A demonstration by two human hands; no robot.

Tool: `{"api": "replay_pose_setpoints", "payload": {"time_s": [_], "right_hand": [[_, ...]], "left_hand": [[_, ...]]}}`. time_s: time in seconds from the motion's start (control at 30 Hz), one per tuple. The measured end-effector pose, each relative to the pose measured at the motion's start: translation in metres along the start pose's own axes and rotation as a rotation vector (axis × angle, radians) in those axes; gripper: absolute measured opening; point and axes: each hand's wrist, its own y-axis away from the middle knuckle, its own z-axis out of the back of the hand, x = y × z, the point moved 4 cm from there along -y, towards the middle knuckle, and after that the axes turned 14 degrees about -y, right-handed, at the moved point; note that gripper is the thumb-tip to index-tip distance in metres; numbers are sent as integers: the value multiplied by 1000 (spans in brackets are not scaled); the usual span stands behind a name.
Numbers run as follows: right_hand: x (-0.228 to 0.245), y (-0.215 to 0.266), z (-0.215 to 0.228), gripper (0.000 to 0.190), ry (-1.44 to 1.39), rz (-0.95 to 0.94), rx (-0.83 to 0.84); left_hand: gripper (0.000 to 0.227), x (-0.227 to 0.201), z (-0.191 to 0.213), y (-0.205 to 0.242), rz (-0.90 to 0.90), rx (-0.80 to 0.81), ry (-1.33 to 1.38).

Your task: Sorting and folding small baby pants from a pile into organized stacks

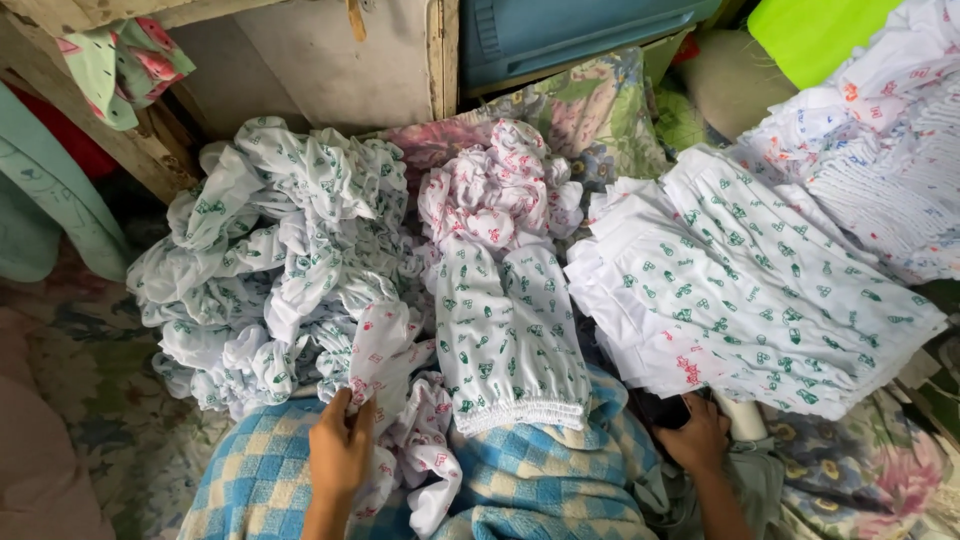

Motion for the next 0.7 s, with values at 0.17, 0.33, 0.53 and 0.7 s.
{"api": "replay_pose_setpoints", "payload": {"time_s": [0.17,0.33,0.53,0.7], "right_hand": [[0,1,-1,95,-22,11,-2],[-5,-1,0,98,-25,33,13],[-8,-4,-4,86,10,51,17],[-9,-4,-6,88,113,147,74]], "left_hand": [[28,14,-3,10,-12,-50,-20],[19,18,10,20,41,-68,124],[16,57,93,29,101,-522,270],[17,34,135,51,-11,-773,300]]}}
